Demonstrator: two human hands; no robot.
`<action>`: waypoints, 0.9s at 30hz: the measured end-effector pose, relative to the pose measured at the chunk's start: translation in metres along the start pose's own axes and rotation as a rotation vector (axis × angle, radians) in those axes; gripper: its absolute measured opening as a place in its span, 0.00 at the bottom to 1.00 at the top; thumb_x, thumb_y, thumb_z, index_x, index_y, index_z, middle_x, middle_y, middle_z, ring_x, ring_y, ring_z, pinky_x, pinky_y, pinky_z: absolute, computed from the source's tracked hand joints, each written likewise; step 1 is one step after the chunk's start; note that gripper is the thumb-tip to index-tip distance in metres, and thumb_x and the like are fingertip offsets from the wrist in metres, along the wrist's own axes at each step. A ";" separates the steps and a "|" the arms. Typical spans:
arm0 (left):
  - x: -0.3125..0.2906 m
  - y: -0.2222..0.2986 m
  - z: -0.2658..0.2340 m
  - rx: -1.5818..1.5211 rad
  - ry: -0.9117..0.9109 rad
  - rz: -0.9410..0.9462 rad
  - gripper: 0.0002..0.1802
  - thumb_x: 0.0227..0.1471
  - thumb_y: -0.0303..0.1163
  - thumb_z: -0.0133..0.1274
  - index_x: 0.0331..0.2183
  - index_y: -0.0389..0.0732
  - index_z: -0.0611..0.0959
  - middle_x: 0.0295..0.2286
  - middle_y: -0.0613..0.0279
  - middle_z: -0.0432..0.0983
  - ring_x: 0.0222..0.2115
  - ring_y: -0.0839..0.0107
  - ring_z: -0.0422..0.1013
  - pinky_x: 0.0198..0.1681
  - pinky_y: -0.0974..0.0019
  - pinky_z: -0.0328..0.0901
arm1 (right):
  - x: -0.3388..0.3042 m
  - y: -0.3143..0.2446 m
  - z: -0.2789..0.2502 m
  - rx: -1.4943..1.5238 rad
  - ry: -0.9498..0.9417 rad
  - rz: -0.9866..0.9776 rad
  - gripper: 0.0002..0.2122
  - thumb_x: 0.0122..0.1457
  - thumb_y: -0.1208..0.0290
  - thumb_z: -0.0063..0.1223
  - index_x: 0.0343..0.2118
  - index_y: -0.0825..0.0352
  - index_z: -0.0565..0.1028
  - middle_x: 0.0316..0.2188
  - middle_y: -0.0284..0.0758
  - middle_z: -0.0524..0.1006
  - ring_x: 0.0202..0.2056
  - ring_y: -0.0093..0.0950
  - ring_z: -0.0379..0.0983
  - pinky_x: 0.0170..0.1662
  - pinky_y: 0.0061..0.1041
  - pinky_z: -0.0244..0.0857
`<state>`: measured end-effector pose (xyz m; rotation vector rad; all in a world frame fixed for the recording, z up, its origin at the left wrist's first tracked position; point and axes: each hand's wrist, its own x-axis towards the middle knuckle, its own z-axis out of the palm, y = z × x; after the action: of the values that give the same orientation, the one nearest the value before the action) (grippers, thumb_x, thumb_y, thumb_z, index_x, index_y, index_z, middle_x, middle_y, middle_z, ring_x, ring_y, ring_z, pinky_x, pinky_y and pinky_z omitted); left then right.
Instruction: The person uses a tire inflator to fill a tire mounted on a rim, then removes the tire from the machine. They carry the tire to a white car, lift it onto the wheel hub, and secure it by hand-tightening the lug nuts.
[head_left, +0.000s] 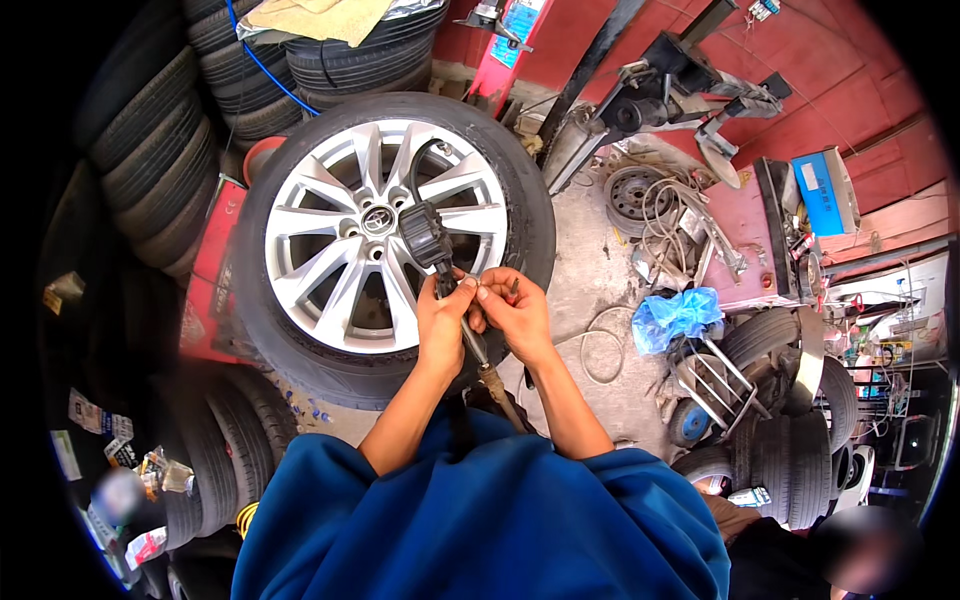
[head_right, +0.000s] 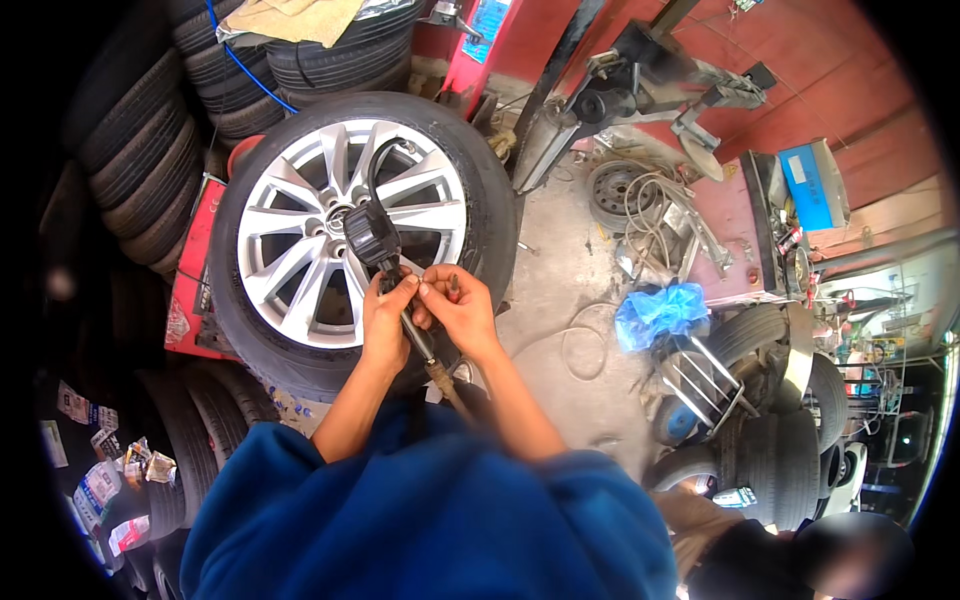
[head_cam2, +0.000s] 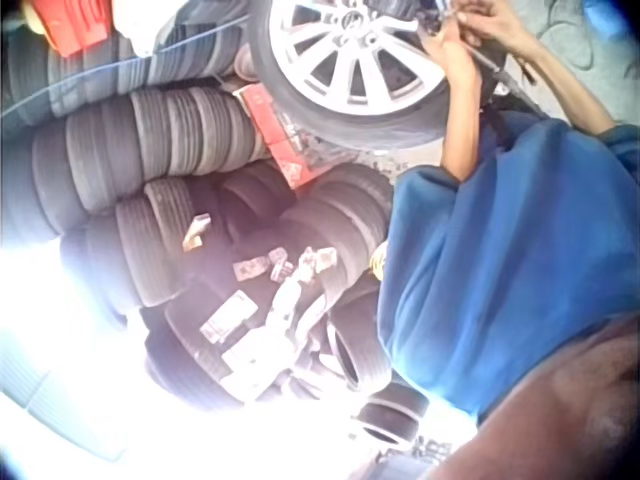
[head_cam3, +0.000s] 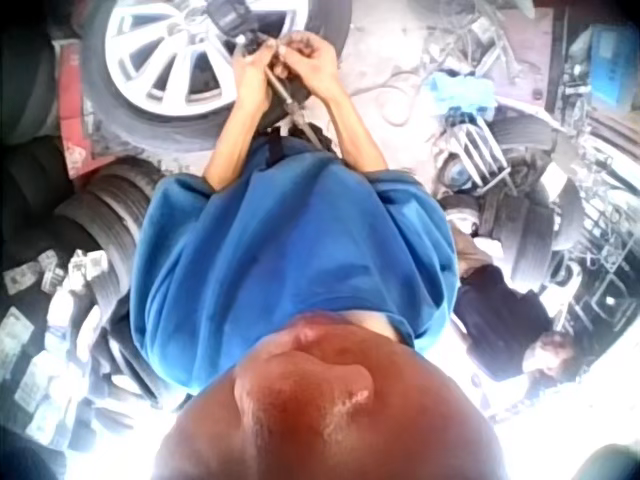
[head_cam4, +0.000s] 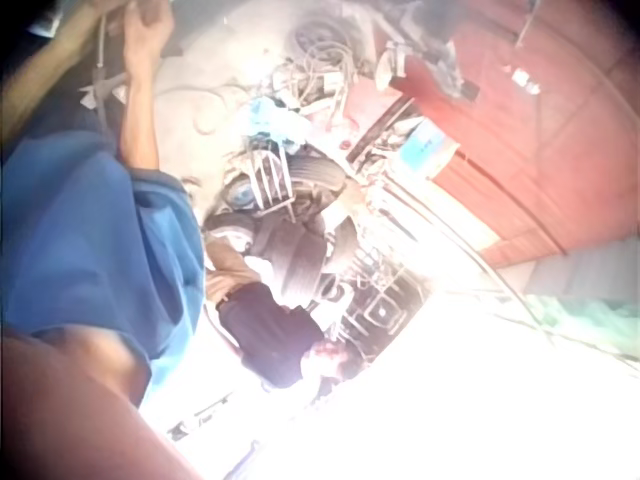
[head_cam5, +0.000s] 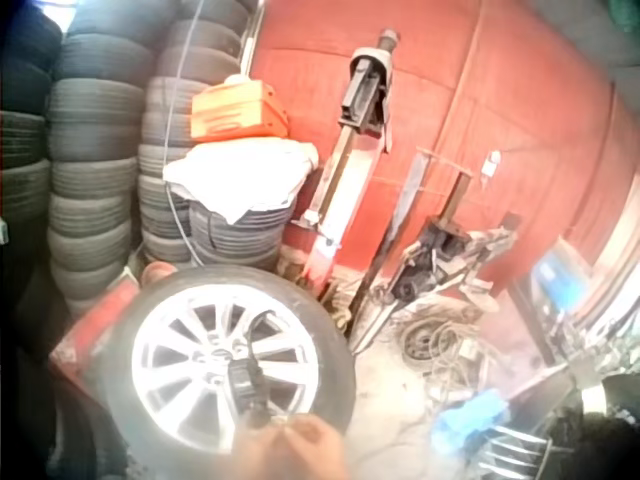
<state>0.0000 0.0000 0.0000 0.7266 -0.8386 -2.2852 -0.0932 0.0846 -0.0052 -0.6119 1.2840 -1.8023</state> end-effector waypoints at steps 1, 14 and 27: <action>0.001 -0.003 0.001 0.000 0.004 0.006 0.12 0.57 0.28 0.56 0.39 0.36 0.70 0.21 0.63 0.70 0.14 0.75 0.64 0.17 0.70 0.59 | 0.000 -0.002 -0.002 -0.011 -0.010 -0.005 0.05 0.65 0.76 0.52 0.40 0.71 0.72 0.25 0.33 0.76 0.23 0.21 0.73 0.26 0.18 0.67; 0.004 -0.012 -0.003 0.085 0.070 -0.021 0.10 0.57 0.27 0.55 0.37 0.37 0.70 0.22 0.63 0.70 0.14 0.76 0.64 0.16 0.70 0.60 | 0.002 -0.009 -0.009 -0.186 -0.070 -0.040 0.03 0.63 0.81 0.51 0.39 0.71 0.71 0.23 0.33 0.75 0.24 0.22 0.74 0.28 0.21 0.69; 0.005 -0.015 -0.006 0.023 0.073 -0.049 0.08 0.56 0.26 0.54 0.36 0.39 0.71 0.23 0.64 0.69 0.14 0.76 0.63 0.17 0.68 0.61 | 0.002 -0.008 -0.011 -0.299 0.044 -0.040 0.06 0.60 0.78 0.56 0.38 0.71 0.75 0.18 0.24 0.69 0.19 0.14 0.62 0.22 0.14 0.55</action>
<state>-0.0048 0.0036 -0.0165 0.8451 -0.8230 -2.2807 -0.1058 0.0901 -0.0017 -0.7681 1.5970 -1.6763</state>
